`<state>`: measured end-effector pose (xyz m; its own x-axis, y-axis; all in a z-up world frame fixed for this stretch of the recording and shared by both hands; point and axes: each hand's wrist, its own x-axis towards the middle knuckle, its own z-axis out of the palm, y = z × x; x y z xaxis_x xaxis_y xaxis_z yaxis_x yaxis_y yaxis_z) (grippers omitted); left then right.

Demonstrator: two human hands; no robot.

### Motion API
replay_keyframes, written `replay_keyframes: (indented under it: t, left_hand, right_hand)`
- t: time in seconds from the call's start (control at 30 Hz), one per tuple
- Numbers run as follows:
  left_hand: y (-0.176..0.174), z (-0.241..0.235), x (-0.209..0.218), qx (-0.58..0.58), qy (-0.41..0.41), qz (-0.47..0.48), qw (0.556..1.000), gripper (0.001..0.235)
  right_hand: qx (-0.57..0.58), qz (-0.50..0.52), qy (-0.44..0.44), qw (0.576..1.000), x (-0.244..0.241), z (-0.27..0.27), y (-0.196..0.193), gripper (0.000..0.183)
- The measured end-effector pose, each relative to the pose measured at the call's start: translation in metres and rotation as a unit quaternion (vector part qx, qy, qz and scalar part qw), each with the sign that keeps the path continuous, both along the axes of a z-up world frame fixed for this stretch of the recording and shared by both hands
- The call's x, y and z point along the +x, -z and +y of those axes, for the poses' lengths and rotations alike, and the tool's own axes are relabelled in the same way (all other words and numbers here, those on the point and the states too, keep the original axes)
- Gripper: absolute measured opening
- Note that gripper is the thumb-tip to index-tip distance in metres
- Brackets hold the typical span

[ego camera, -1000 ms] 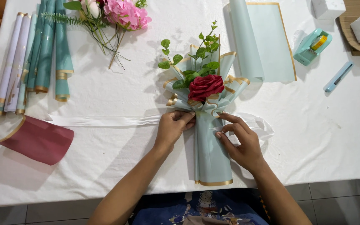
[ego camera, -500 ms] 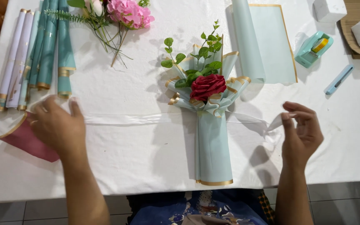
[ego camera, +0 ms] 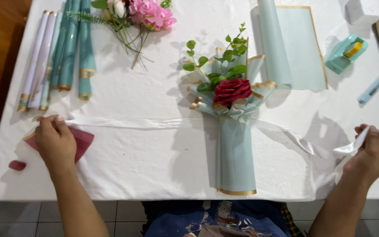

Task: The person wraps a white ribbon around a bouquet of flowers that is already wrapped in light blue paper. They tie the ribbon into a neat bow and adjust the loops to finish the presentation.

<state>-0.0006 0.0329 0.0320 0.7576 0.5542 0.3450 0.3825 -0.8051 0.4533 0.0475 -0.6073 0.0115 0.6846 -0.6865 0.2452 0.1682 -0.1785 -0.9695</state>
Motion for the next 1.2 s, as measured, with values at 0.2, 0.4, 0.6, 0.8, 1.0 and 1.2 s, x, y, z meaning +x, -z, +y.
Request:
replay_keyframes:
  t: [0.2,0.4,0.6,0.8,1.0,1.2]
  left_hand:
    - [-0.021,0.007,-0.032,0.048,-0.236,0.05,0.969,0.034]
    - [-0.047,-0.022,-0.037,-0.19,-0.216,0.118,0.951,0.05]
    - [-0.014,0.021,-0.057,-0.056,-0.22,-0.046,0.973,0.029]
    - [0.036,0.067,-0.059,0.074,-0.199,0.026,0.977,0.01]
    - [0.047,0.057,-0.054,0.179,-0.171,-0.04,0.968,0.017]
    - [0.003,-0.017,-0.031,0.043,-0.056,-0.177,0.982,0.014]
  right_hand:
    - [0.068,0.125,-0.02,0.99,0.012,-0.033,0.04,0.011]
    - [0.087,0.184,-0.047,0.978,0.014,-0.038,0.046,0.018]
    - [0.066,0.146,-0.021,0.987,0.011,-0.021,0.03,0.011]
    - [0.046,0.076,0.004,0.996,0.003,0.01,0.001,0.013]
    - [0.061,0.045,0.014,0.997,0.005,0.013,0.0,0.014]
    - [-0.302,0.005,0.105,0.948,-0.004,0.054,-0.039,0.035]
